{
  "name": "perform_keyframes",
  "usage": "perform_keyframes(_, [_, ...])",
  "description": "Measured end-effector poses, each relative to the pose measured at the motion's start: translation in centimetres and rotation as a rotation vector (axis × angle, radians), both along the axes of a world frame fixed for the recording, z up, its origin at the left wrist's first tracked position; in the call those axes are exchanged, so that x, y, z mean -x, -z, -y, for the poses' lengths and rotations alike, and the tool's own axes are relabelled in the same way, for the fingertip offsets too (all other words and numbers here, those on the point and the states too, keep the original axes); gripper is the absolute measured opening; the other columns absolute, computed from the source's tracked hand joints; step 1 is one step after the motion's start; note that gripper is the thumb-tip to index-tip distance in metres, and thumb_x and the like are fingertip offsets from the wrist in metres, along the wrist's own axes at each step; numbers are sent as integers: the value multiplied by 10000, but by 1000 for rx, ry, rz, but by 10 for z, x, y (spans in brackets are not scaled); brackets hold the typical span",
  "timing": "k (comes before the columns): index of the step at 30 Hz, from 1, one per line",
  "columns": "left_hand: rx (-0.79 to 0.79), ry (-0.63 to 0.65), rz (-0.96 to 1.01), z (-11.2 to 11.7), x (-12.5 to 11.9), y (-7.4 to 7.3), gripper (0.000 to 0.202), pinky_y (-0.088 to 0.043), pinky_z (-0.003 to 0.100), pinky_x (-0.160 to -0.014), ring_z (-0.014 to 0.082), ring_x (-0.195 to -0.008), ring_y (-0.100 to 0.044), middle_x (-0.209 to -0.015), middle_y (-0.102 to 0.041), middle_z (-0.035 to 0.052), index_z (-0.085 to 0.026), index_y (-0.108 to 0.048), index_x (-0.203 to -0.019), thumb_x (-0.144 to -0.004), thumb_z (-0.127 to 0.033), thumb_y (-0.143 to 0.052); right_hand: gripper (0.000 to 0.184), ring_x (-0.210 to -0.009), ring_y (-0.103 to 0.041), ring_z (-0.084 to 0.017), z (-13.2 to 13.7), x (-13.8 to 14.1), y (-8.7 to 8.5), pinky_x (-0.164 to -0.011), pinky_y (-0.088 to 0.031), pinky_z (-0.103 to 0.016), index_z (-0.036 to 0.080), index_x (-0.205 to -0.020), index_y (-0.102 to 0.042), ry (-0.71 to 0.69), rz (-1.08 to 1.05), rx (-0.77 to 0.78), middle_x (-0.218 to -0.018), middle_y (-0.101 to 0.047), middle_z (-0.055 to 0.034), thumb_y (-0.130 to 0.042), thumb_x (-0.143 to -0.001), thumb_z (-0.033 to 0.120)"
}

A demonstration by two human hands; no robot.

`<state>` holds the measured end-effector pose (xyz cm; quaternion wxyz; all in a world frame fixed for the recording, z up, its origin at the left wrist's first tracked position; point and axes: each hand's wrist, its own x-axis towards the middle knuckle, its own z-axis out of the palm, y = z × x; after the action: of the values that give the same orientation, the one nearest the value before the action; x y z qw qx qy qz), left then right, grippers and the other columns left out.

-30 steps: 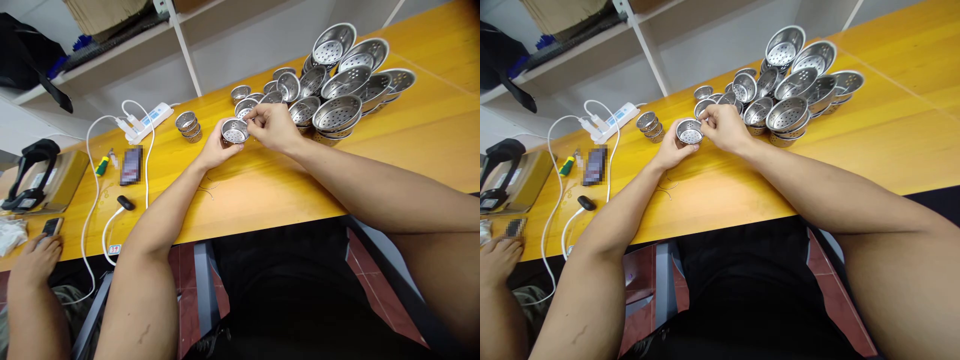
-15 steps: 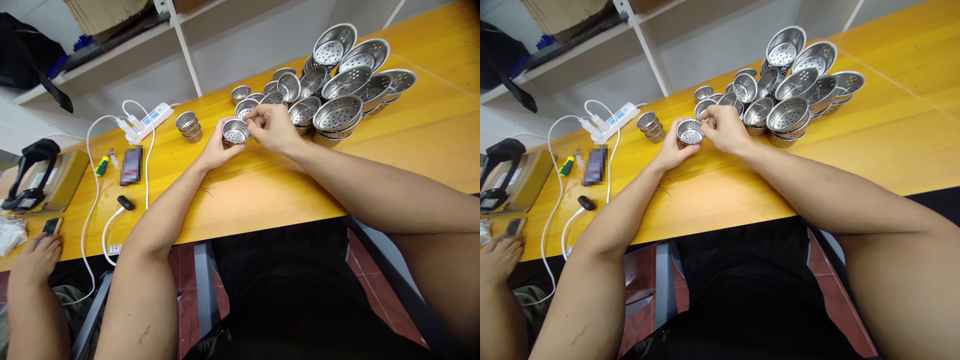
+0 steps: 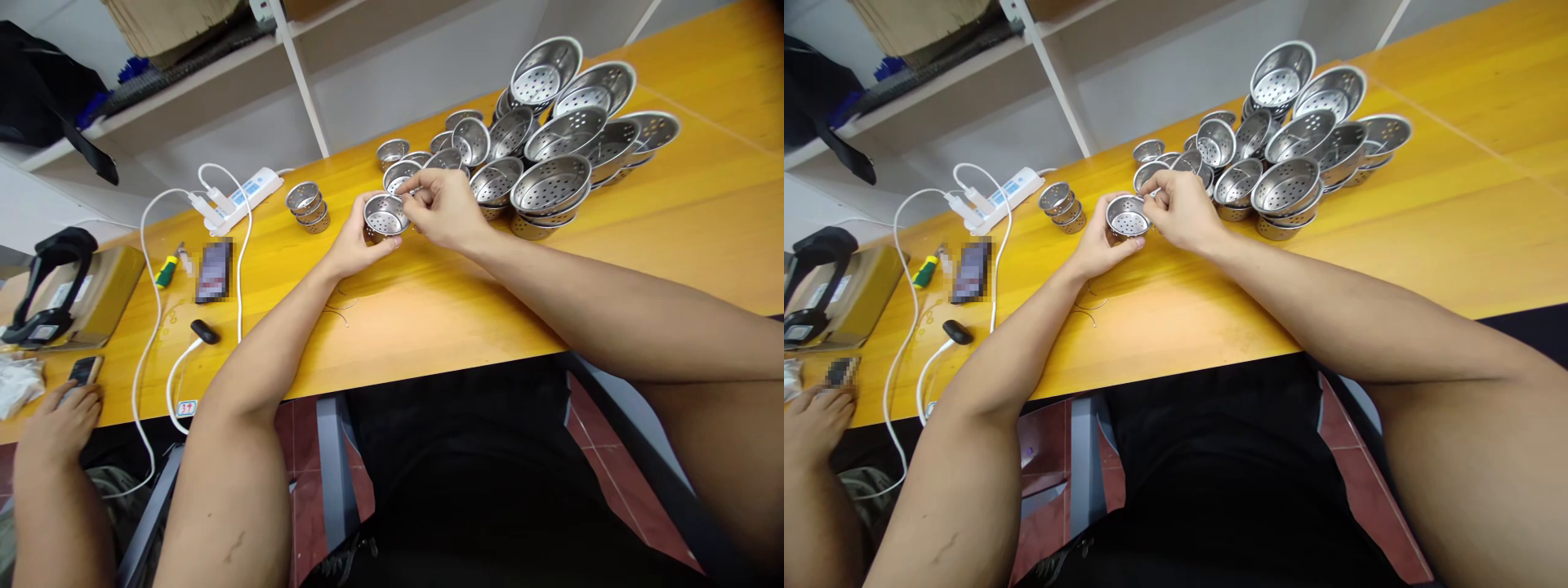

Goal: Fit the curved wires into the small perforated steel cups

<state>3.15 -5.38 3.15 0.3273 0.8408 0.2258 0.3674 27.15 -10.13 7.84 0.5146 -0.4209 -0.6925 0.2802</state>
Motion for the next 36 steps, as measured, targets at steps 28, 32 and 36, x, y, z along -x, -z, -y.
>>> perform_keyframes(28, [13,-84,42,-1,1,-3,1021,-643,592,-1325,323,-1400,-822,-1523,-779,136,-245,-592,-1551,-874,-932,-929,682,-462,-517,-138,8,-4,-22,-413,-391,-308,267,-915,-741,-466,-207,128,-587,-646,37,-1058,-808,861])
perform_keyframes(32, [4,-65,23,-2,2,-3,1001,-629,583,-1336,322,-1414,-810,-1538,-770,135,-248,-581,-1565,-897,-909,-927,686,-468,-558,-143,7,-6,-22,-401,-433,-298,258,-914,-742,-474,-182,158,-588,-665,28,-1060,-809,856])
perform_keyframes(36, [22,-55,13,1,2,-6,1016,-617,592,-1344,330,-1424,-804,-1536,-764,134,-255,-575,-1564,-887,-933,-916,701,-466,-579,-156,6,-9,-24,-403,-461,-311,264,-900,-744,-480,-158,175,-584,-680,27,-1070,-776,871])
